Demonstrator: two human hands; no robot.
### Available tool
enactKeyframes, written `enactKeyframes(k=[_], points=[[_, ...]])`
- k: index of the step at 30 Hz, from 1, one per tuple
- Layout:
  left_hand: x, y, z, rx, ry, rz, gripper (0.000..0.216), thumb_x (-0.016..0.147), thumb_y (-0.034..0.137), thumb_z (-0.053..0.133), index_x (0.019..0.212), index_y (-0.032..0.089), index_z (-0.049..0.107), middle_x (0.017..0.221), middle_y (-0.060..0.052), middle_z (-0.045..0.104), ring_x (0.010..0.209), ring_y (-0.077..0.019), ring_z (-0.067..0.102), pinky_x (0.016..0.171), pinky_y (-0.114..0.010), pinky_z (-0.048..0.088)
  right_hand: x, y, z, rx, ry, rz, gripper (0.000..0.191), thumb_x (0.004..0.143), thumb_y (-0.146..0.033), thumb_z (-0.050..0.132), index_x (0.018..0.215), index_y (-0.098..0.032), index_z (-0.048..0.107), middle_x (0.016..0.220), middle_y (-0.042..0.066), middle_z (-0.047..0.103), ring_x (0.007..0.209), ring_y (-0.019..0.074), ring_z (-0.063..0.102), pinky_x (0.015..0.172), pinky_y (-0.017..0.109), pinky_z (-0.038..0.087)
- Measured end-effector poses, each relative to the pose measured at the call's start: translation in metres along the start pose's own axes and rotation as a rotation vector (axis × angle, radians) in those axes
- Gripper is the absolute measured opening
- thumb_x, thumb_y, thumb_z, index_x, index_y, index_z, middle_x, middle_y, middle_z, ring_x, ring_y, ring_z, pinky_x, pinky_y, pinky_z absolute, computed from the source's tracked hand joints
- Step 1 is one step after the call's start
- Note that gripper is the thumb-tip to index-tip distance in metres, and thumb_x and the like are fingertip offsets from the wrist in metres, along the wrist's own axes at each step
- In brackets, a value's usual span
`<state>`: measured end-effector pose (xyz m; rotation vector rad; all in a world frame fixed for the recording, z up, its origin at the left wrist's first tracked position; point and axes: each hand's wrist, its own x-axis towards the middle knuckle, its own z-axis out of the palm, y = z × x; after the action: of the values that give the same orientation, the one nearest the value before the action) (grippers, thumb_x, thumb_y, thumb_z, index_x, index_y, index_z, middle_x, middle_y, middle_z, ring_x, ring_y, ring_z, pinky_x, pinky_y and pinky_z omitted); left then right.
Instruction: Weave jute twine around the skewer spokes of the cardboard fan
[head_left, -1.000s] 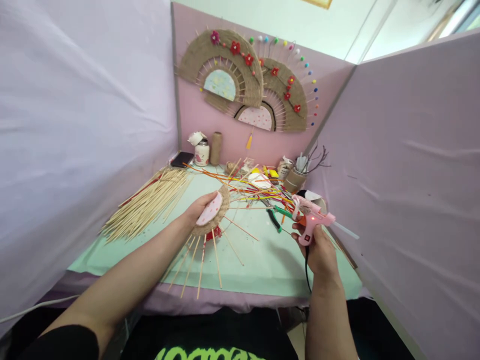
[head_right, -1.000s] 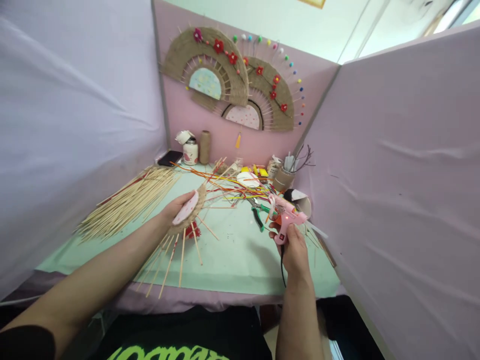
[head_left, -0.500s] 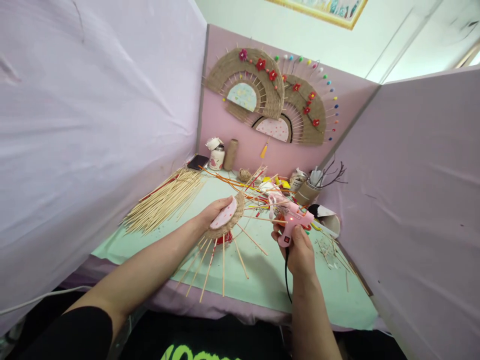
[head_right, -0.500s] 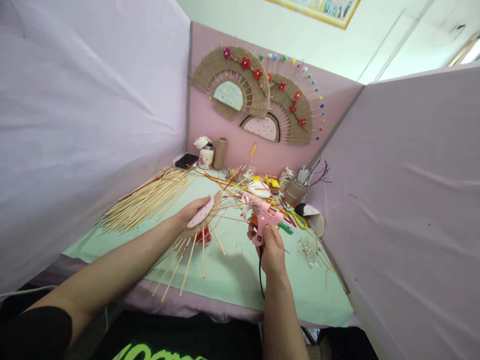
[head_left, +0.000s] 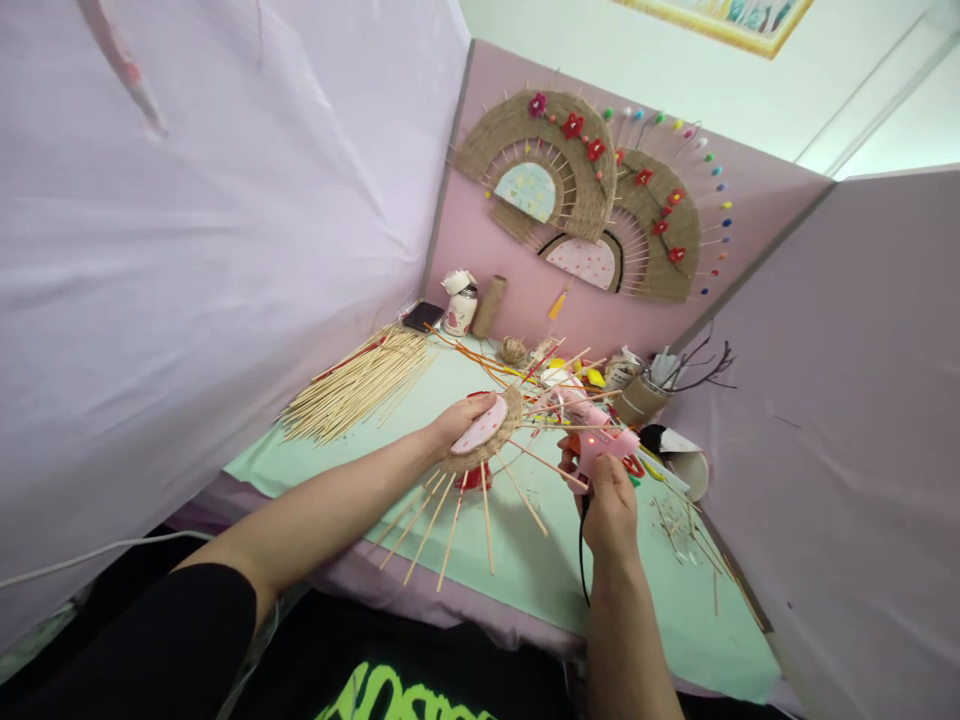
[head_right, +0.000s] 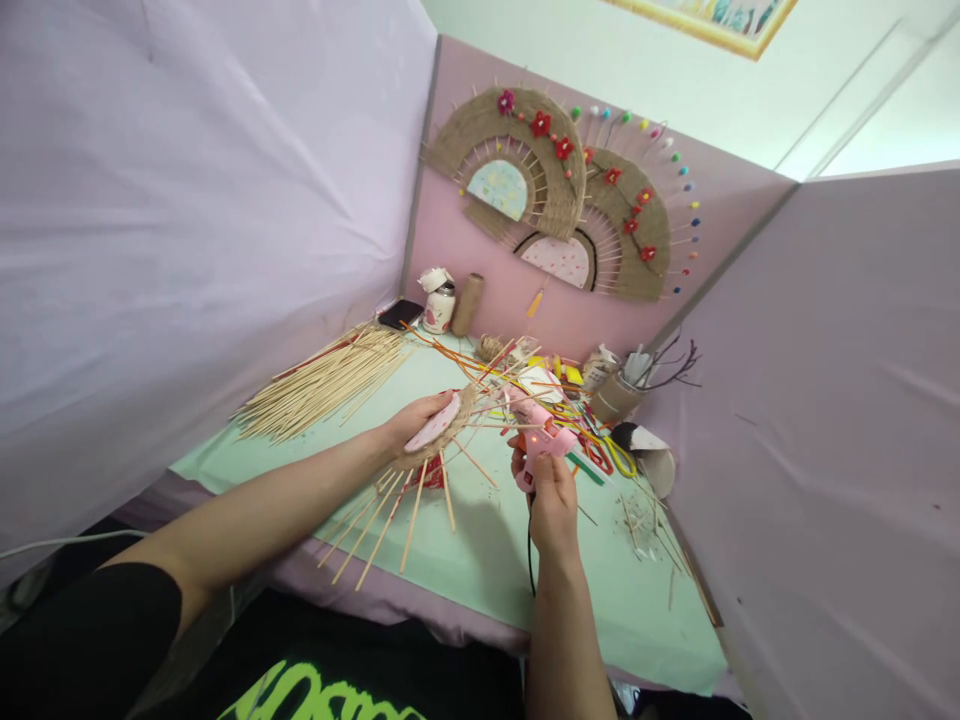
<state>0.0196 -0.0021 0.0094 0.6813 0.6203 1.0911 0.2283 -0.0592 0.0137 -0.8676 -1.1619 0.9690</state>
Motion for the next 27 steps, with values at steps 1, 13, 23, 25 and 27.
enactKeyframes(k=[1,13,23,25,27], points=[[-0.0004,0.0,0.0006,-0.005,-0.007,-0.005,0.026,0.093,0.031,0.05,0.087,0.011,0.065,0.065,-0.005,0.069,0.051,-0.0111,0.062,0.052,-0.02,0.046,0.0001,0.0005,0.0001,-0.012,0.004,-0.009,0.042,0.077,-0.055,0.063,0.095,-0.017,0.068,0.095,0.012,0.07,0.079,0.0172,0.064,0.071,0.033,0.053],[-0.0006,-0.0039,0.0011,0.015,0.022,-0.006,0.03,0.092,0.037,0.052,0.084,0.011,0.065,0.063,-0.004,0.068,0.049,-0.0107,0.061,0.05,-0.02,0.044,0.0003,0.0072,-0.0015,-0.092,0.013,-0.032,0.039,0.08,-0.051,0.062,0.096,-0.017,0.067,0.096,0.01,0.069,0.076,0.0157,0.062,0.067,0.031,0.052],[-0.0013,-0.0036,0.0019,0.006,0.036,0.013,0.028,0.089,0.036,0.056,0.089,0.01,0.065,0.068,-0.004,0.069,0.055,-0.0116,0.062,0.057,-0.022,0.046,-0.0003,0.0079,-0.0031,-0.091,0.004,-0.03,0.033,0.081,-0.046,0.062,0.094,-0.017,0.067,0.093,0.009,0.068,0.074,0.0138,0.058,0.066,0.029,0.05],[-0.0015,-0.0033,0.002,0.003,0.044,0.012,0.028,0.088,0.037,0.058,0.088,0.01,0.066,0.069,-0.005,0.07,0.056,-0.0118,0.063,0.058,-0.022,0.046,0.0,0.0085,-0.0034,-0.087,0.009,-0.026,0.032,0.081,-0.047,0.062,0.092,-0.017,0.067,0.092,0.008,0.067,0.074,0.0133,0.058,0.067,0.028,0.05],[-0.0011,-0.0036,0.0017,0.004,0.044,0.012,0.029,0.087,0.038,0.059,0.088,0.01,0.066,0.07,-0.005,0.07,0.056,-0.0118,0.063,0.058,-0.022,0.046,0.0001,0.0086,-0.0033,-0.084,0.009,-0.031,0.031,0.081,-0.047,0.062,0.091,-0.017,0.067,0.091,0.008,0.067,0.073,0.0128,0.058,0.067,0.028,0.049]])
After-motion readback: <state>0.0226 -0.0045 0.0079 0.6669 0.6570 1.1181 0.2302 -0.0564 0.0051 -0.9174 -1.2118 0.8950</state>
